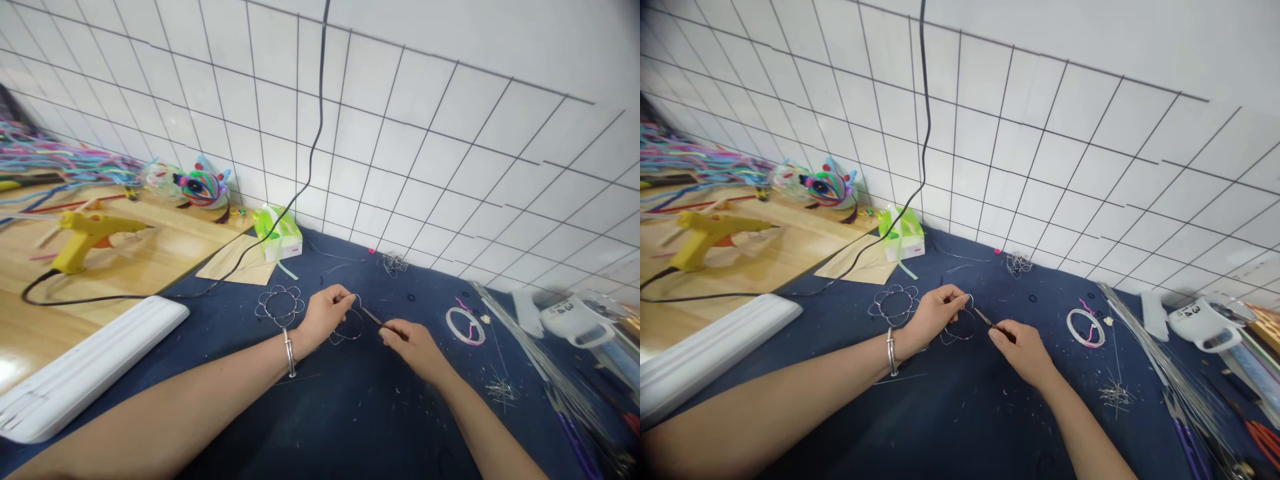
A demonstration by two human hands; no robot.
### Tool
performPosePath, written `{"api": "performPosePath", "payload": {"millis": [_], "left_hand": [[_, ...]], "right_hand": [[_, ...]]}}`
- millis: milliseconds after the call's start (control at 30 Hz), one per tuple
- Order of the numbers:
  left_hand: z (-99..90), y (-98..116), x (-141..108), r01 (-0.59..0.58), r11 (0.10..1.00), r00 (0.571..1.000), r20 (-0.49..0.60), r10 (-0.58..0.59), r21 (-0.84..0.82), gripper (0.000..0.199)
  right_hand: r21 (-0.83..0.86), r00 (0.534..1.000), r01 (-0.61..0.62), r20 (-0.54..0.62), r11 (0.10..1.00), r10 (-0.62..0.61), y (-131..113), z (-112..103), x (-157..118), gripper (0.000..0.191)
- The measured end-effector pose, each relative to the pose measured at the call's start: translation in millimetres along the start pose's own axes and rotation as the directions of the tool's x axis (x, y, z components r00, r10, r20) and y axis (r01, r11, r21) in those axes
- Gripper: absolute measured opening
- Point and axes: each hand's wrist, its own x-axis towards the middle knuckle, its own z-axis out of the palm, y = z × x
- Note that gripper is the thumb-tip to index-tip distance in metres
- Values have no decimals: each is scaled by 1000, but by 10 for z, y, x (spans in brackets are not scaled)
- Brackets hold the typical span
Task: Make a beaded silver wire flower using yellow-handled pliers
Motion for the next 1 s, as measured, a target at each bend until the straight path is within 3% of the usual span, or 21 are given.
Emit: {"api": "performPosePath", "payload": {"millis": [367, 1000], "left_hand": [[-23, 88, -31, -138, 973, 990, -17, 143, 183, 23], [4, -9, 12, 13, 1000, 993, 114, -12, -3, 25]], "right_hand": [[-141, 998, 52, -35, 989, -57, -44, 31, -13, 25], [-224, 997, 68, -14, 972, -73, 43, 35, 7, 23]]}}
